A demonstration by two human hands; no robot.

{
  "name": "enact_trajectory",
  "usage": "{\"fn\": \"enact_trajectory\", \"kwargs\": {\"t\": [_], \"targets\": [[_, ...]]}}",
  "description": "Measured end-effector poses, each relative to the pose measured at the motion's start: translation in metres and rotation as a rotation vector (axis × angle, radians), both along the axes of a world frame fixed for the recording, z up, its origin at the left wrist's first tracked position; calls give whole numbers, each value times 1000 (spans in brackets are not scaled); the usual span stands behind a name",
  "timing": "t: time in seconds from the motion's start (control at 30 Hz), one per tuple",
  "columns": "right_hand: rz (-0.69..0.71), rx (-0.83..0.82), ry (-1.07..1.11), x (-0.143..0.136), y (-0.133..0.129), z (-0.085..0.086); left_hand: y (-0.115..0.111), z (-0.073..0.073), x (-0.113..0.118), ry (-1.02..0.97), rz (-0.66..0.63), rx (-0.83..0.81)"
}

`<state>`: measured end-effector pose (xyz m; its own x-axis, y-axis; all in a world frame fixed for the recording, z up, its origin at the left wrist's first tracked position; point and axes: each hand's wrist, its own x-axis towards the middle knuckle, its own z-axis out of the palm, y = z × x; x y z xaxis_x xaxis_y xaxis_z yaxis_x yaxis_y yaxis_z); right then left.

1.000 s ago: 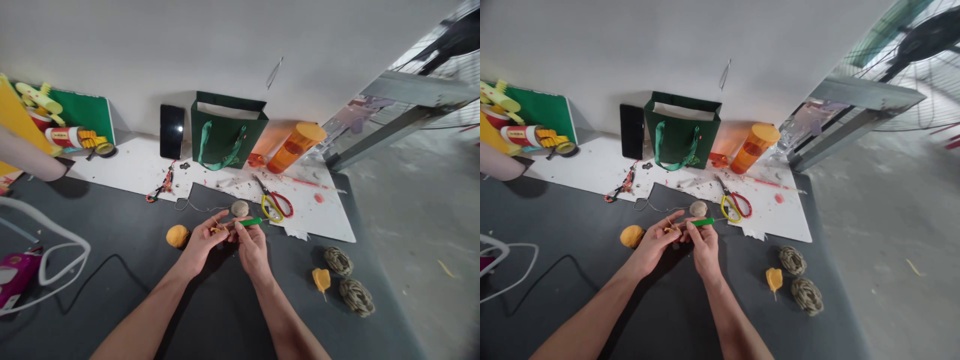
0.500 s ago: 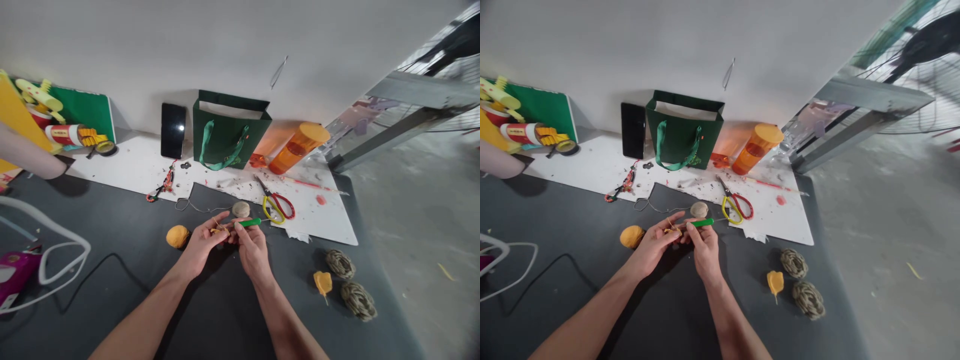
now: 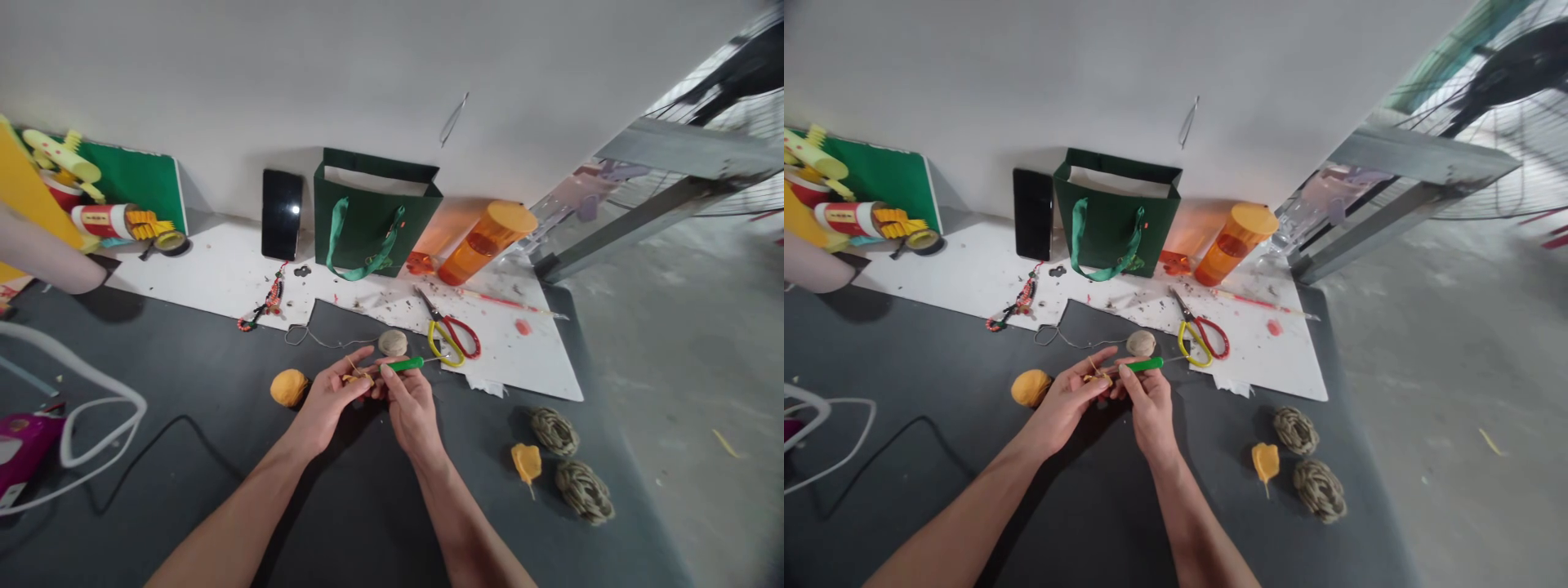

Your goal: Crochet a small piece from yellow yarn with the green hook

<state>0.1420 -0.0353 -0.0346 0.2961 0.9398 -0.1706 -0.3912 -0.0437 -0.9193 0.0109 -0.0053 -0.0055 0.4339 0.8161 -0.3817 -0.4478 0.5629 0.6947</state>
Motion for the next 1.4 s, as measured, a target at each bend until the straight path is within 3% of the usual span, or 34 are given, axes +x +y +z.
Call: {"fn": "enact_trajectory", "kwargs": {"t": [1.4], "targets": [[4, -2, 2, -1, 1, 6, -1, 2, 0, 9, -6, 0]]}}
